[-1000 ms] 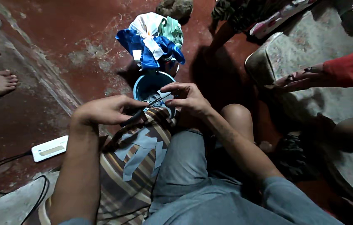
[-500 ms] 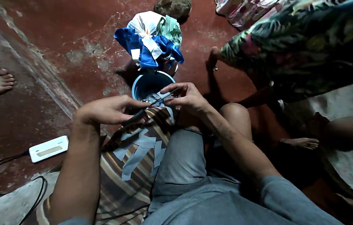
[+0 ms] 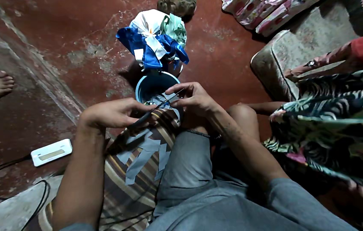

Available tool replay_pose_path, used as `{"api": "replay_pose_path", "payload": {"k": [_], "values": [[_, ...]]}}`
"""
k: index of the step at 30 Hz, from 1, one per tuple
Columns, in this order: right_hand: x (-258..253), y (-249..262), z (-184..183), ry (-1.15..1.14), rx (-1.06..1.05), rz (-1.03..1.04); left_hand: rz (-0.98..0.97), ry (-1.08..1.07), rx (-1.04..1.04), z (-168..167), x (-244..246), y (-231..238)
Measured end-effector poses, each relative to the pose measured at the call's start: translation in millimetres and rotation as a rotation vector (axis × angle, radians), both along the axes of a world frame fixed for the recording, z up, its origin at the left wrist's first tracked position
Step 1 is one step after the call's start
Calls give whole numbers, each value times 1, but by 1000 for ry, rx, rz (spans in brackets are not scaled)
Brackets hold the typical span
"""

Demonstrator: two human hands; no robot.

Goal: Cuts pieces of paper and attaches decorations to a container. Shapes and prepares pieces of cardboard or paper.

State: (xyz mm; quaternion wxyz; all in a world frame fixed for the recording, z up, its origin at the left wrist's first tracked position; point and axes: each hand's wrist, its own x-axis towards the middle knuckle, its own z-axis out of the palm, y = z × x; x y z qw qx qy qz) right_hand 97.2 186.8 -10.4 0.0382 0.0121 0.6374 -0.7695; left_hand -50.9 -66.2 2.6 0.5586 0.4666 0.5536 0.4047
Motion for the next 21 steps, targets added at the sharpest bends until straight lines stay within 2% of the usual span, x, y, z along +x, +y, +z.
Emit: {"api": "replay_pose_path", "payload": {"k": [9, 15, 18, 21], "values": [[11, 1, 2, -7, 64, 0, 5, 47, -59, 4, 0, -3], [1, 4, 2, -22, 27, 9, -18, 28, -17, 0, -4, -2], [11, -1, 8, -47, 97, -4, 0, 29, -33, 2, -1, -1], [15, -1, 7, -45, 74, -4, 11, 25, -7, 0, -2, -3]]}}
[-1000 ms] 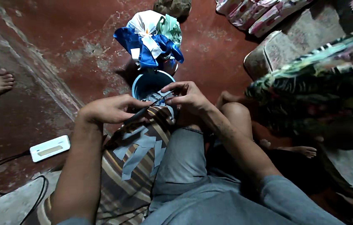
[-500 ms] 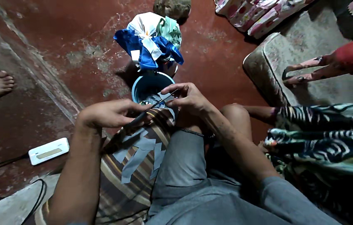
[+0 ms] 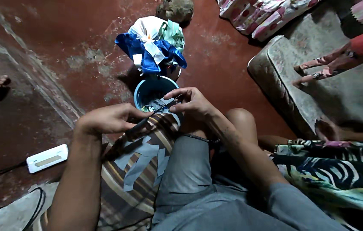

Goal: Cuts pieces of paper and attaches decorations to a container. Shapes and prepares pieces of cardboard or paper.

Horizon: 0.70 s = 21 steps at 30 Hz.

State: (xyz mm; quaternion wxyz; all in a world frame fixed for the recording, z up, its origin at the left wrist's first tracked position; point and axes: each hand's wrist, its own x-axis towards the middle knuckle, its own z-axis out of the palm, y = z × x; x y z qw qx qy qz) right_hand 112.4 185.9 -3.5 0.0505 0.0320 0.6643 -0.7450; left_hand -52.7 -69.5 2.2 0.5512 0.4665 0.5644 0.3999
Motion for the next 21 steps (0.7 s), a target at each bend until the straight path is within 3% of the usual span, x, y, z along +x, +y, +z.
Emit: {"api": "replay_pose_path", "payload": {"k": [11, 13, 16, 21], "values": [[-14, -1, -13, 41, -91, 61, 17, -47, 55, 6, 1, -1], [-25, 4, -9, 5, 9, 117, 57, -64, 123, 3, -4, -4], [-61, 28, -8, -98, 334, 227, 233, -56, 213, 3, -12, -10], [-128, 73, -97, -297, 582, 443, 413, 47, 46, 5, -13, -8]]}}
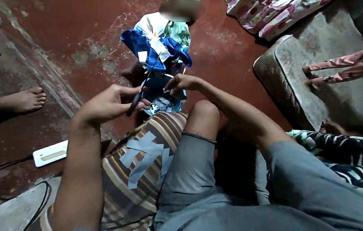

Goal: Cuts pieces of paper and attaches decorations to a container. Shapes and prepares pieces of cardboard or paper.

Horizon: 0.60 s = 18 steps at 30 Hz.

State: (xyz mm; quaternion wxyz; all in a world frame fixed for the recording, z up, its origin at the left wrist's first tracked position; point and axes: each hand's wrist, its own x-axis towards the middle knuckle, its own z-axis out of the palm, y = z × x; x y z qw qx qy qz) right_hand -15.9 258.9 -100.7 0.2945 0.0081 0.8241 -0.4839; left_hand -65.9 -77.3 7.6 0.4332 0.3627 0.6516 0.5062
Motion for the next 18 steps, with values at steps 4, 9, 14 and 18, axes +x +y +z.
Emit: {"api": "replay_pose_path", "payload": {"k": [4, 9, 14, 18], "values": [[-14, 13, -52, -81, 220, 9, 7, 92, -75, 1, -3, -2], [2, 5, 7, 211, -102, -251, 140, 69, -67, 3, 1, 2], [46, -30, 86, 389, -381, -473, 138, 41, -48, 1, 6, 8], [75, -47, 103, 323, -496, -593, 139, 28, -35, 3, 10, 10]]}}
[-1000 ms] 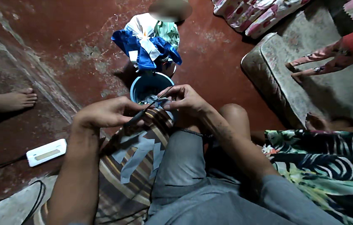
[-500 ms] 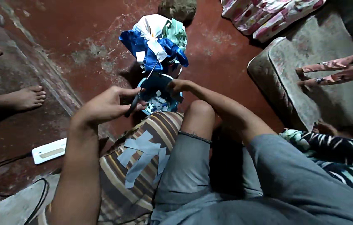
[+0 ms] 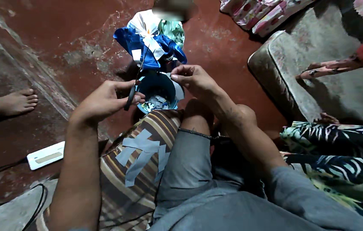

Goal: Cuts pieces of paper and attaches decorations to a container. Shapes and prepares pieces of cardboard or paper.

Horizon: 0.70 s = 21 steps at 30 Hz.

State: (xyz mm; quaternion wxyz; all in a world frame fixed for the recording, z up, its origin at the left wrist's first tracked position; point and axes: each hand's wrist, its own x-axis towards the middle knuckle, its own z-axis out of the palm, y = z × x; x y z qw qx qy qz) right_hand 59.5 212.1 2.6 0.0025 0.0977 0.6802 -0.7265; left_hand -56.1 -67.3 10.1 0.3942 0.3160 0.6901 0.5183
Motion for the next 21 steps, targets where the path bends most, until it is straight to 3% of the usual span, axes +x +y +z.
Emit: {"api": "replay_pose_path", "payload": {"k": [6, 13, 21], "values": [[23, -22, -9, -18, -190, -22, -113, 34, -10, 0, -3, -4], [24, -16, -18, 169, -80, 8, -358, 55, -193, 5, -20, -33], [25, -14, -21, 203, -1, 111, -480, 73, -181, 2, -10, -15]]}}
